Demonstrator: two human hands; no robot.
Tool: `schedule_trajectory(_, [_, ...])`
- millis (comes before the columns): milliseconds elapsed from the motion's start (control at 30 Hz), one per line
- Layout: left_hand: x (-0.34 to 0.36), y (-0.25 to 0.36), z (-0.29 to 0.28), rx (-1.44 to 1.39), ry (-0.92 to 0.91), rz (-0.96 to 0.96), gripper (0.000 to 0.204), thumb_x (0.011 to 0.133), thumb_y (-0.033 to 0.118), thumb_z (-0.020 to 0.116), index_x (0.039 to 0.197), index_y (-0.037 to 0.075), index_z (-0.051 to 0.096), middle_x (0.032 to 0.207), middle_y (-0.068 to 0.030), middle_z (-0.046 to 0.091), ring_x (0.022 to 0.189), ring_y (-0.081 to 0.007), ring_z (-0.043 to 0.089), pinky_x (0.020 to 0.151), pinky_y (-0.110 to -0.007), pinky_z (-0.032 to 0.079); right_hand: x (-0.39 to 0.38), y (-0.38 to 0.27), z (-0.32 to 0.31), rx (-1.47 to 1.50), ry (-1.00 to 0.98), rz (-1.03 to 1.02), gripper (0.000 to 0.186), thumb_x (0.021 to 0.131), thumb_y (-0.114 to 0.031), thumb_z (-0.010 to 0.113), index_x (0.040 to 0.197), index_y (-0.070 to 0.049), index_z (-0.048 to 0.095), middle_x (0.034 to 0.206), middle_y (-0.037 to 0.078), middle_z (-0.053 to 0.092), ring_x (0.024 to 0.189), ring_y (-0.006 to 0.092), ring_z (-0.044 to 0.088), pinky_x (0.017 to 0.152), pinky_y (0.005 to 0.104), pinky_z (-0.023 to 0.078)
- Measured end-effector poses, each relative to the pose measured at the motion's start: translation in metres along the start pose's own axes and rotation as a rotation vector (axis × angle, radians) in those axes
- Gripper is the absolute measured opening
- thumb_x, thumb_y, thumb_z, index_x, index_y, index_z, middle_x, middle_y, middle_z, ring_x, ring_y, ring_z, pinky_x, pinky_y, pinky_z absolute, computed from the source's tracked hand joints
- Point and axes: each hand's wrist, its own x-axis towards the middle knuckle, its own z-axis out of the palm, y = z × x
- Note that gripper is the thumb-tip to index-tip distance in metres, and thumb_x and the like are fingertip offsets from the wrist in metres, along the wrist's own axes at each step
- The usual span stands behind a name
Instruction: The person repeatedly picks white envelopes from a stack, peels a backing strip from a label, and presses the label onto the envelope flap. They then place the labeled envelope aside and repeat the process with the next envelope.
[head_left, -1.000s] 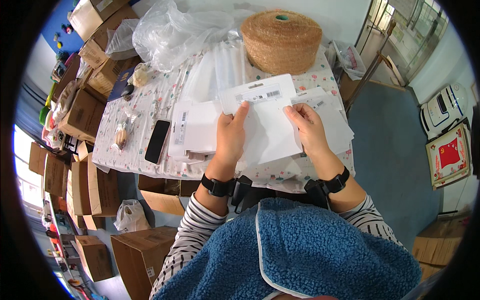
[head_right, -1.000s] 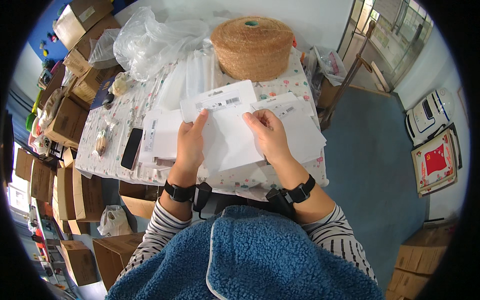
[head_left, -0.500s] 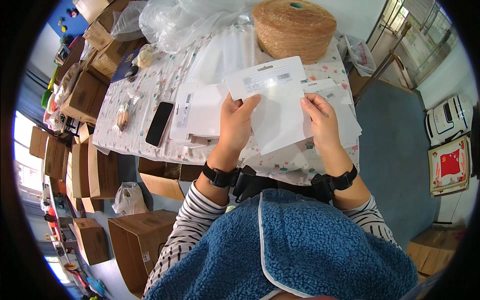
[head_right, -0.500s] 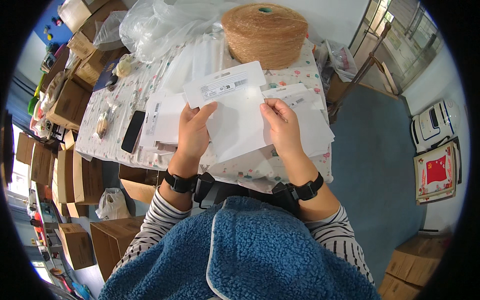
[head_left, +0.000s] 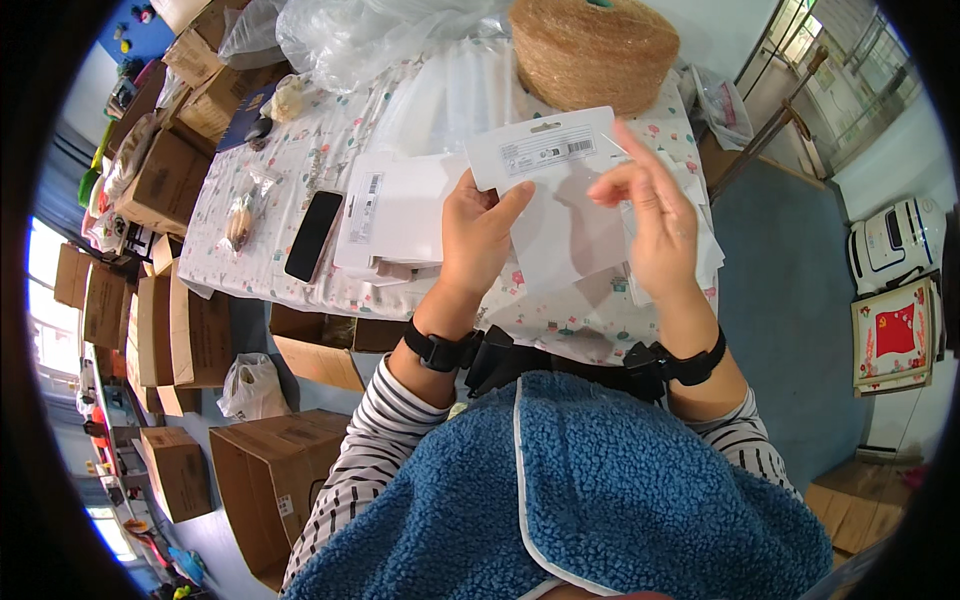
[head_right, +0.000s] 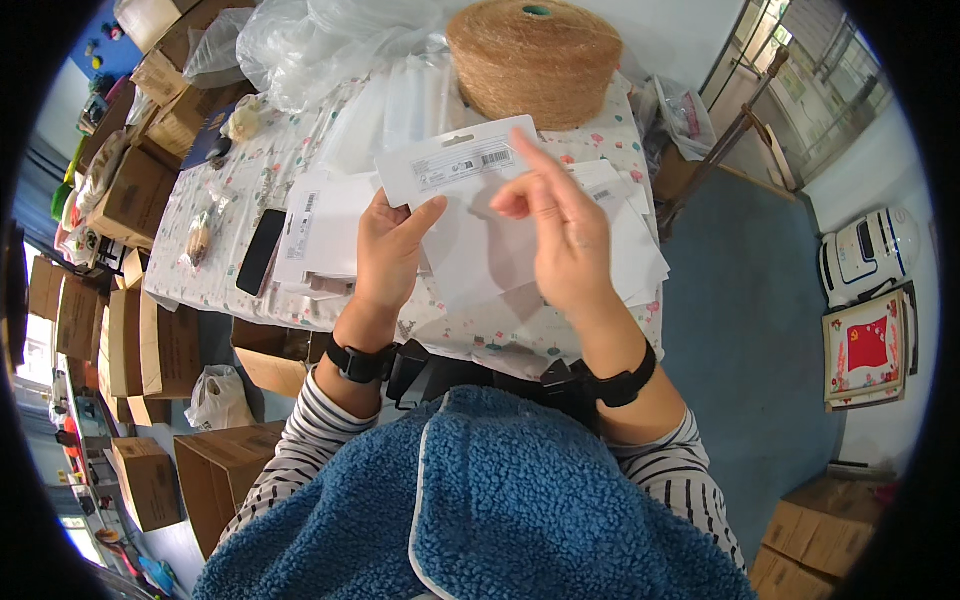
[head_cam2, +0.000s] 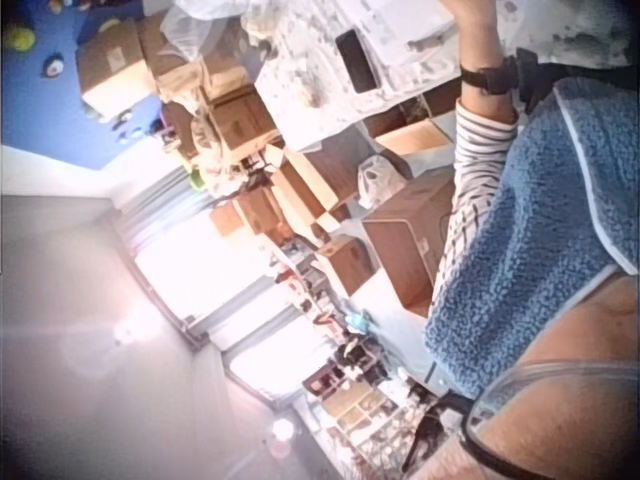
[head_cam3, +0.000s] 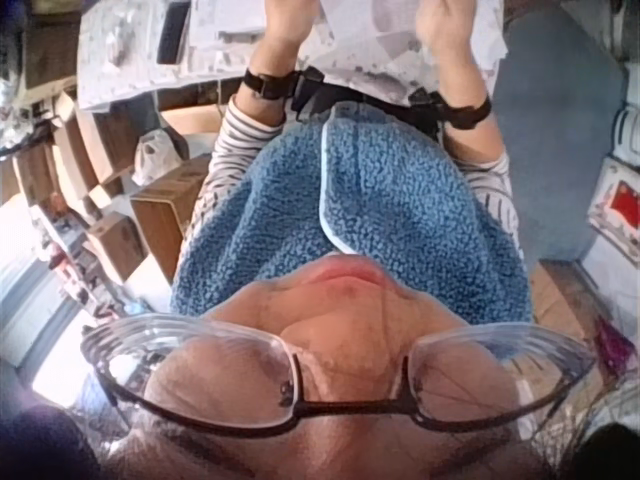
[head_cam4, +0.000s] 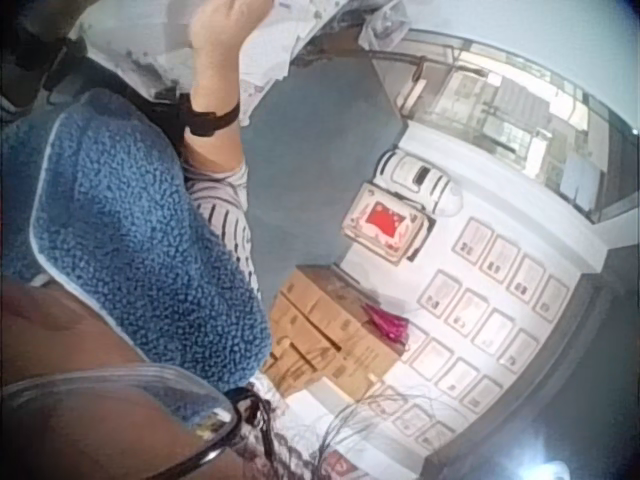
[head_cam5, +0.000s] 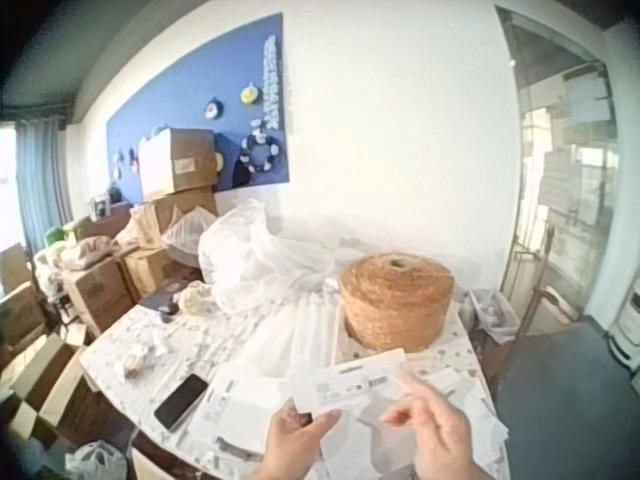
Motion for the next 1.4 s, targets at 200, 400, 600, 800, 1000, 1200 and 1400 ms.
schedule_trajectory(200, [0.001, -0.002, 0.004, 0.033, -0.019, 0.021, 0.031, 0.091, -0.001, 0.068, 0.121, -0.004, 0.058, 0.110, -0.0095, 0.070, 0.089, -0.0101, 0.066, 0.077, -0.024, 0.053, 0.005, 0.005, 0.018, -0.219, -0.201, -0.154, 0.033, 0.108, -0.014, 0.044, 0.132, -0.002, 0.064, 0.106, 0.007, 0.057, 0.096, 0.0147, 0.058, 0.086, 0.0280, 0.049])
schedule_trajectory(400, [-0.001, -0.001, 0.008, 0.013, -0.004, 0.085, 0.032, 0.090, -0.003, 0.067, 0.121, -0.004, 0.058, 0.110, -0.0097, 0.070, 0.094, -0.0117, 0.066, 0.081, -0.025, 0.054, -0.004, 0.011, 0.026, -0.212, -0.102, -0.067, 0.031, 0.105, -0.006, 0.045, 0.131, -0.001, 0.062, 0.096, 0.007, 0.063, 0.086, 0.0127, 0.061, 0.083, 0.0263, 0.051])
schedule_trajectory(600, [-0.001, 0.000, 0.010, 0.022, -0.009, 0.012, 0.036, 0.092, -0.007, 0.063, 0.126, -0.005, 0.054, 0.117, -0.0128, 0.068, 0.105, -0.0160, 0.067, 0.089, -0.028, 0.054, -0.001, 0.018, 0.031, -0.296, -0.040, -0.152, 0.034, 0.101, 0.001, 0.046, 0.132, -0.001, 0.060, 0.092, 0.006, 0.063, 0.084, 0.0111, 0.061, 0.078, 0.0258, 0.052])
schedule_trajectory(800, [-0.001, -0.001, 0.011, 0.002, 0.001, 0.037, 0.030, 0.091, -0.002, 0.066, 0.119, -0.005, 0.055, 0.111, -0.0128, 0.069, 0.097, -0.0145, 0.067, 0.082, -0.027, 0.055, 0.002, 0.019, 0.031, -0.353, -0.048, -0.180, 0.034, 0.100, 0.002, 0.047, 0.130, -0.002, 0.062, 0.092, 0.007, 0.063, 0.081, 0.0132, 0.061, 0.077, 0.0269, 0.052])
schedule_trajectory(1000, [-0.001, -0.001, 0.012, 0.014, 0.000, 0.011, 0.030, 0.091, -0.002, 0.067, 0.119, -0.005, 0.056, 0.110, -0.0125, 0.070, 0.096, -0.0137, 0.068, 0.080, -0.025, 0.056, 0.003, 0.018, 0.033, -0.362, -0.040, -0.194, 0.033, 0.100, 0.002, 0.047, 0.129, -0.003, 0.062, 0.091, 0.007, 0.062, 0.079, 0.0147, 0.061, 0.076, 0.0275, 0.051])
schedule_trajectory(1200, [-0.001, -0.004, 0.011, 0.017, -0.017, 0.038, 0.030, 0.091, -0.002, 0.066, 0.119, -0.005, 0.056, 0.105, -0.0112, 0.071, 0.090, -0.0122, 0.069, 0.074, -0.024, 0.056, 0.001, 0.019, 0.033, -0.430, -0.061, -0.233, 0.033, 0.099, 0.003, 0.047, 0.128, -0.003, 0.063, 0.091, 0.010, 0.062, 0.079, 0.0185, 0.063, 0.074, 0.0285, 0.052])
schedule_trajectory(1400, [-0.002, -0.007, 0.010, 0.038, -0.010, 0.018, 0.029, 0.092, -0.003, 0.066, 0.119, -0.005, 0.057, 0.106, -0.0112, 0.071, 0.087, -0.0114, 0.069, 0.072, -0.023, 0.056, 0.001, 0.018, 0.034, -0.449, -0.070, -0.243, 0.034, 0.098, 0.005, 0.046, 0.127, -0.002, 0.063, 0.094, 0.012, 0.062, 0.080, 0.0210, 0.064, 0.075, 0.0302, 0.052])
